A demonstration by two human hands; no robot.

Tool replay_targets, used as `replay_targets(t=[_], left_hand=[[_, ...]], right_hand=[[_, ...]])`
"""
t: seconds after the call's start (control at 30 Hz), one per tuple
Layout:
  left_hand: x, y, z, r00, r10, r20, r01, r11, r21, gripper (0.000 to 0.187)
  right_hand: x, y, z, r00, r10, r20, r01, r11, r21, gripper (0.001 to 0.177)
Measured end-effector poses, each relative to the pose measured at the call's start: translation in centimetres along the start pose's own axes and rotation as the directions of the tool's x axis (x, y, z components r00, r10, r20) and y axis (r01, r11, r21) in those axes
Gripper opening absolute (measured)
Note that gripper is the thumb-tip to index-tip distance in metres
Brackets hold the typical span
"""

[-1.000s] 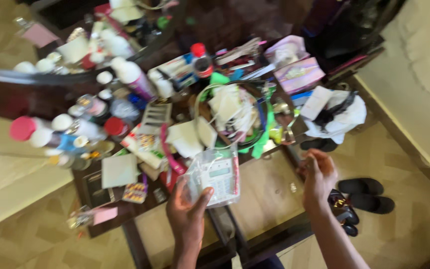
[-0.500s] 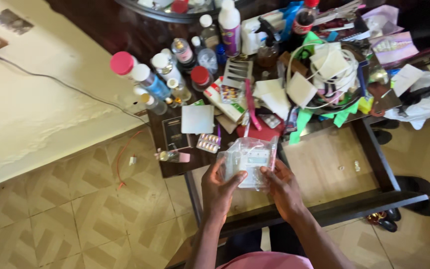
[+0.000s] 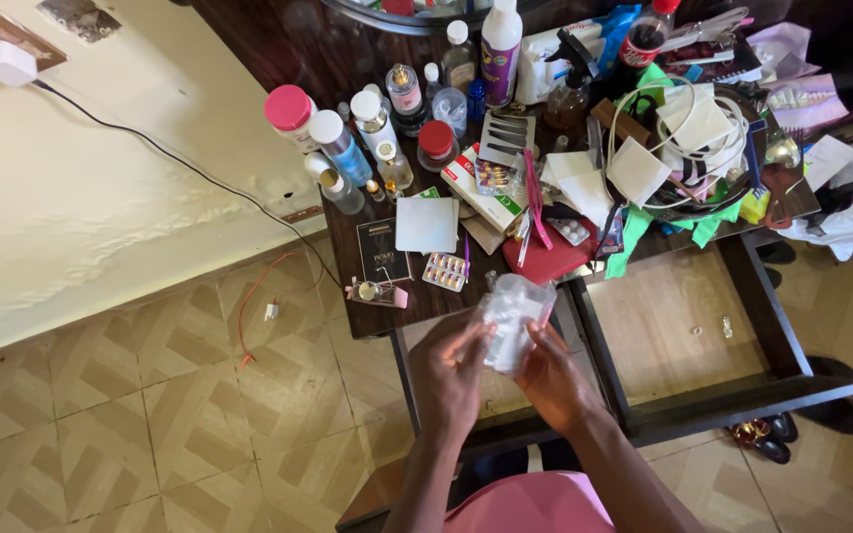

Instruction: The person organizes a cluttered vanity by picking up various items such as a hair tie, wipes, a pouch, a hairbrush, and cables, then placing them into an open drawer. The person continues to sort through small packets and papers, moving them into the drawer as well.

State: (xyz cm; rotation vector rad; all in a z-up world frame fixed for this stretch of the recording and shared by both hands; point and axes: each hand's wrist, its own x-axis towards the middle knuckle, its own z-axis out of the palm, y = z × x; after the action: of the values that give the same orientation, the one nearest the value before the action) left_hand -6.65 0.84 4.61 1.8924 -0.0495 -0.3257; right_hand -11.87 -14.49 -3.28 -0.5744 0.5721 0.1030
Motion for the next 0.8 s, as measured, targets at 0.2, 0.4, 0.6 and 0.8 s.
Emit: replay_targets(t=[0.2,0.4,0.6,0.8], left_hand=[[0.8,-1.2,-0.6,0.925,0.224,-0.308,-0.165,0.965,0.204,0.023],[-2.9,-0.5,2.3,0.824,0.457,-0.335,-0.316,0.861,0.4,0.041],[-3.1,-1.3,5.0,0.934,0.287,-0.21,-0.174,0.884,0.434,0.078],[-1.0,-4.2,4.2,0.95,-0.3,0.089,0.313,0.917,-0.248,0.09]], right_hand=[[-0.1,-1.2,-0.1,0.991,-0.103,-0.087,0.077,0.96,-0.269,0.046],[-1.5,-2.4,1.1,0.944,-0.238,-0.228,0.097,0.862,-0.497,0.044],[-2.0,-1.9,0.1,0.961,-0.21,-0.178,0.076,0.824,-0.562,0.041],[-2.6,-1.5,-3.3,0.988,-0.091,-0.127,-0.005,0.794,-0.608,0.041]])
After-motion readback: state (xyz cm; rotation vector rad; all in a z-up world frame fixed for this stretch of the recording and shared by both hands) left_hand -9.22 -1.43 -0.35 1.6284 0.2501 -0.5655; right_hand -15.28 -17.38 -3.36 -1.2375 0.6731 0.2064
